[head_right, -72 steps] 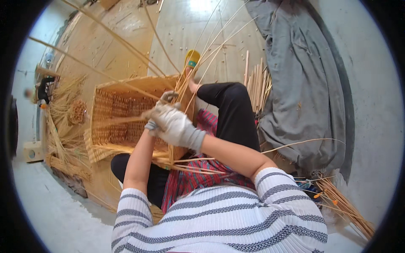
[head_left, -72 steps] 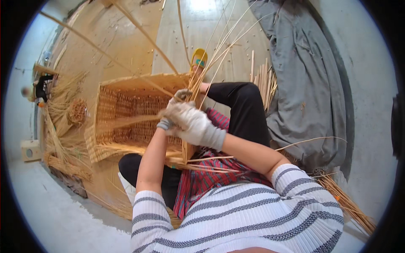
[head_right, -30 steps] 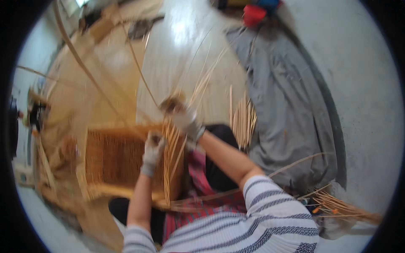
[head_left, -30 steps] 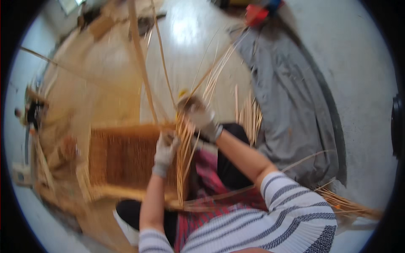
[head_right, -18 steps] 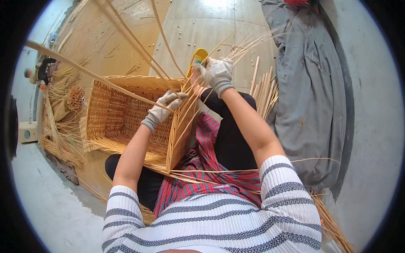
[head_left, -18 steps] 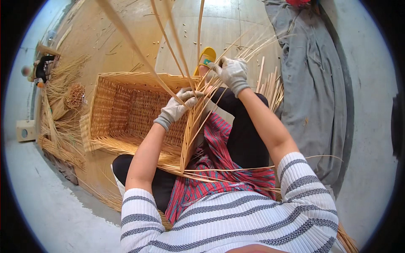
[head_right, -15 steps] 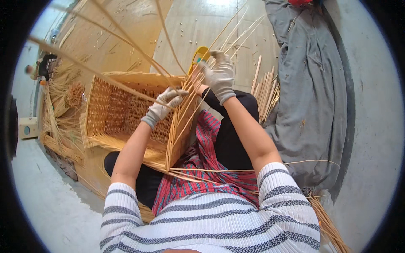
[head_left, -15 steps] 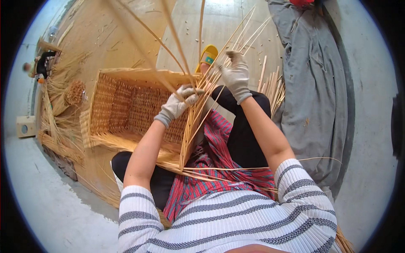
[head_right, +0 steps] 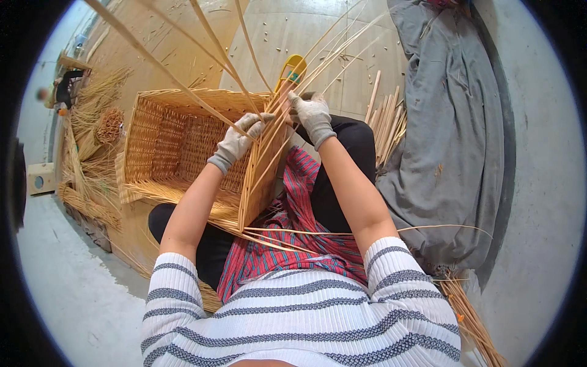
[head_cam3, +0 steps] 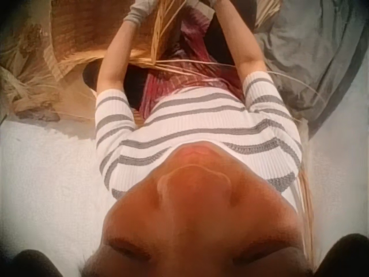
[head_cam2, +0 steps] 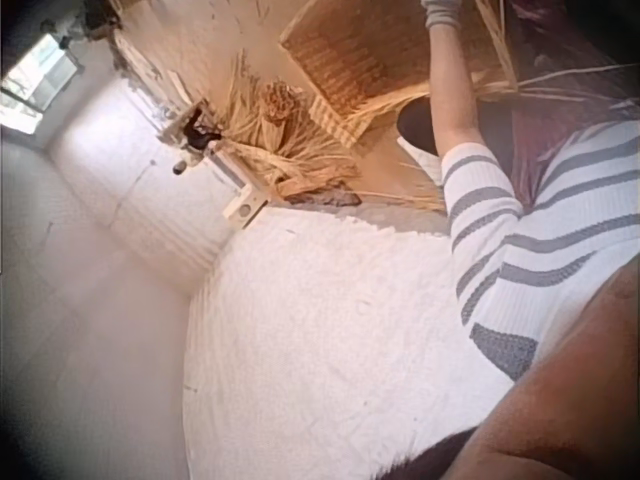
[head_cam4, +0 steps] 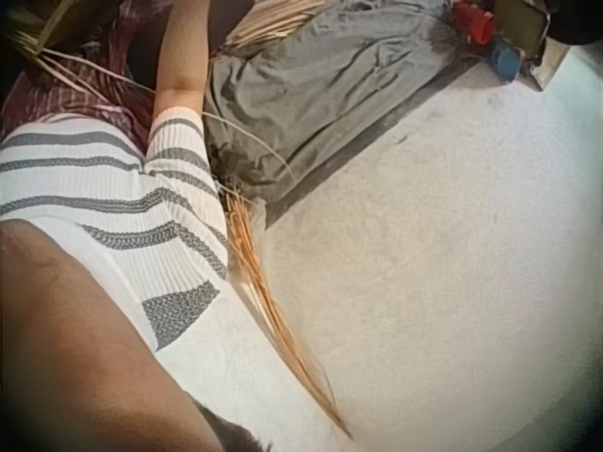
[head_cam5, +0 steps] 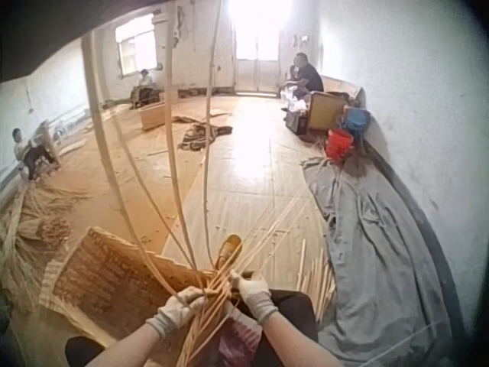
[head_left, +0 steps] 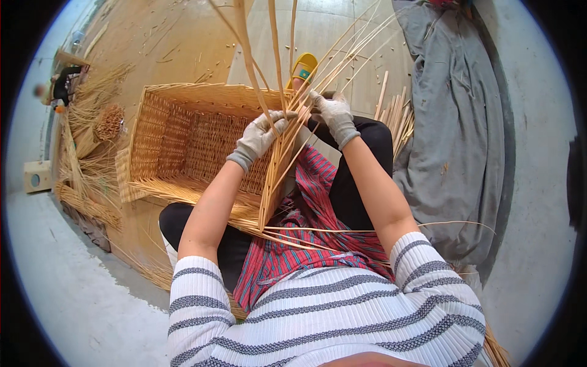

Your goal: Weaving a rectangular wicker basket by hand.

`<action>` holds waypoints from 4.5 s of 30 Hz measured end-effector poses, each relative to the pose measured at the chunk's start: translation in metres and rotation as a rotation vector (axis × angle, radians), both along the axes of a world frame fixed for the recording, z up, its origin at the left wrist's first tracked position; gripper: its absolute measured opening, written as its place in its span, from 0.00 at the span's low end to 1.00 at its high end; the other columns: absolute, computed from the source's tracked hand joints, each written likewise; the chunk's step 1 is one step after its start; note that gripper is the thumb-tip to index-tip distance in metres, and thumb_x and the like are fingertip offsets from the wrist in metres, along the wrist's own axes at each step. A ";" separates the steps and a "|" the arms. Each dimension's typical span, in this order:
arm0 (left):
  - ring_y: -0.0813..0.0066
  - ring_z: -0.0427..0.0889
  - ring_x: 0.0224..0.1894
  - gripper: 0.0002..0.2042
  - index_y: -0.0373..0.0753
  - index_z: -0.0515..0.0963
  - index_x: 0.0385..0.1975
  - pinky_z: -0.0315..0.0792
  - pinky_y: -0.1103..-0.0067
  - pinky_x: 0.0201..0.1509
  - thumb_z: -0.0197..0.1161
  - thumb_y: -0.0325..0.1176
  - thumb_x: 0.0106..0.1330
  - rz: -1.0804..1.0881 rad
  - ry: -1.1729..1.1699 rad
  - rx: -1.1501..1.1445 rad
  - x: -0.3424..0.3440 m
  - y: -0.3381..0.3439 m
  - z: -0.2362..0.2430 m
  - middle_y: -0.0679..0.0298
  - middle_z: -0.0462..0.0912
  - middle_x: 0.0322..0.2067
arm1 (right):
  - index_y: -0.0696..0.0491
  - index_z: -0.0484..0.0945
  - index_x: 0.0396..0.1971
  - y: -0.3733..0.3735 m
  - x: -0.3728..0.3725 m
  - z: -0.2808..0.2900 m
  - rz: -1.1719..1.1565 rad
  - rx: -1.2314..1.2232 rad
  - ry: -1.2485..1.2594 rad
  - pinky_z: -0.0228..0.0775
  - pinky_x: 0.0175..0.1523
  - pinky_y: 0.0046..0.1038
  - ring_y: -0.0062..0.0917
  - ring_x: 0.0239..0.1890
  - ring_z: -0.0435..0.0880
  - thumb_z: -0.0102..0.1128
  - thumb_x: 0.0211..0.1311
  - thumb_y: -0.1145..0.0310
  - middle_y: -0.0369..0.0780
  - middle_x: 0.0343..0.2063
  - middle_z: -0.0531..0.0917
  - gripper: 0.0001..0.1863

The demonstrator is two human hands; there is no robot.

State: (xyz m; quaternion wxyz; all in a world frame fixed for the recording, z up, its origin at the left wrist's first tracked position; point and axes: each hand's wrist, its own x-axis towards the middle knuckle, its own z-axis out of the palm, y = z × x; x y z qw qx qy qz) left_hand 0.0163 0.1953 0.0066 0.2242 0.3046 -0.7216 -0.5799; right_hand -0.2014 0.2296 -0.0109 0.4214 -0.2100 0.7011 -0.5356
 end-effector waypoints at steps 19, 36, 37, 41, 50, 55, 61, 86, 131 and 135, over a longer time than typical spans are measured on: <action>0.65 0.77 0.58 0.14 0.42 0.80 0.54 0.69 0.71 0.64 0.57 0.40 0.74 0.030 -0.173 -0.373 0.012 -0.009 -0.019 0.59 0.81 0.52 | 0.46 0.81 0.53 0.000 0.038 0.086 0.232 -0.822 0.918 0.71 0.59 0.36 0.35 0.54 0.79 0.68 0.53 0.71 0.46 0.58 0.76 0.24; 0.53 0.79 0.52 0.16 0.61 0.83 0.52 0.74 0.62 0.59 0.64 0.42 0.64 0.004 -0.355 -0.928 0.002 -0.018 0.012 0.58 0.78 0.54 | 0.47 0.81 0.42 -0.050 -0.011 0.031 0.665 -0.047 1.329 0.53 0.67 0.53 0.35 0.48 0.84 0.53 0.67 0.45 0.40 0.40 0.86 0.20; 0.53 0.80 0.53 0.15 0.58 0.83 0.50 0.75 0.64 0.59 0.66 0.43 0.63 -0.048 -0.386 -0.916 -0.001 -0.021 0.016 0.57 0.77 0.59 | 0.48 0.79 0.43 -0.050 -0.015 0.027 0.689 -0.043 1.268 0.53 0.68 0.53 0.37 0.50 0.83 0.52 0.68 0.45 0.41 0.40 0.86 0.21; 0.55 0.82 0.54 0.16 0.49 0.80 0.51 0.77 0.66 0.56 0.66 0.46 0.65 -0.156 -0.270 -0.528 -0.012 -0.029 0.022 0.56 0.72 0.65 | 0.49 0.79 0.43 -0.048 -0.019 0.026 0.577 -0.082 1.378 0.54 0.65 0.54 0.39 0.49 0.82 0.53 0.67 0.47 0.42 0.42 0.86 0.20; 0.58 0.71 0.68 0.15 0.47 0.75 0.55 0.72 0.69 0.62 0.62 0.38 0.71 -0.254 -0.208 -0.287 0.002 -0.040 0.002 0.52 0.57 0.74 | 0.60 0.77 0.39 0.090 0.102 0.072 0.784 0.183 0.900 0.74 0.48 0.42 0.43 0.41 0.84 0.71 0.44 0.35 0.50 0.33 0.83 0.40; 0.59 0.71 0.68 0.14 0.47 0.73 0.55 0.72 0.71 0.63 0.58 0.28 0.71 -0.306 -0.146 -0.354 -0.003 -0.042 0.010 0.55 0.59 0.73 | 0.62 0.74 0.41 0.082 0.117 0.063 0.729 0.162 0.826 0.75 0.48 0.42 0.44 0.41 0.84 0.73 0.43 0.41 0.52 0.35 0.83 0.39; 0.54 0.74 0.64 0.16 0.49 0.73 0.56 0.75 0.66 0.60 0.61 0.35 0.69 -0.304 -0.211 -0.566 0.003 -0.045 -0.009 0.58 0.57 0.74 | 0.56 0.73 0.46 0.073 0.071 0.059 1.096 0.081 0.692 0.76 0.48 0.43 0.50 0.40 0.84 0.65 0.56 0.39 0.53 0.33 0.84 0.34; 0.46 0.78 0.57 0.31 0.48 0.75 0.59 0.73 0.64 0.60 0.68 0.58 0.60 -0.531 -0.532 -0.614 -0.001 -0.057 0.061 0.47 0.74 0.60 | 0.55 0.81 0.47 -0.021 0.035 0.155 0.614 -0.853 -0.254 0.77 0.53 0.32 0.27 0.49 0.83 0.64 0.63 0.73 0.44 0.46 0.84 0.13; 0.62 0.77 0.40 0.22 0.43 0.76 0.28 0.66 0.65 0.52 0.66 0.58 0.56 -0.053 -0.502 -0.731 0.136 0.178 0.034 0.64 0.76 0.31 | 0.56 0.80 0.41 -0.098 -0.024 -0.121 0.221 -0.322 -0.432 0.82 0.42 0.35 0.33 0.34 0.85 0.65 0.62 0.58 0.43 0.38 0.86 0.17; 0.62 0.77 0.41 0.20 0.44 0.77 0.29 0.66 0.65 0.53 0.66 0.56 0.57 -0.072 -0.515 -0.676 0.141 0.179 0.036 0.64 0.77 0.31 | 0.59 0.81 0.37 -0.104 -0.019 -0.122 0.213 -0.375 -0.499 0.79 0.37 0.31 0.28 0.31 0.83 0.69 0.61 0.60 0.40 0.31 0.83 0.16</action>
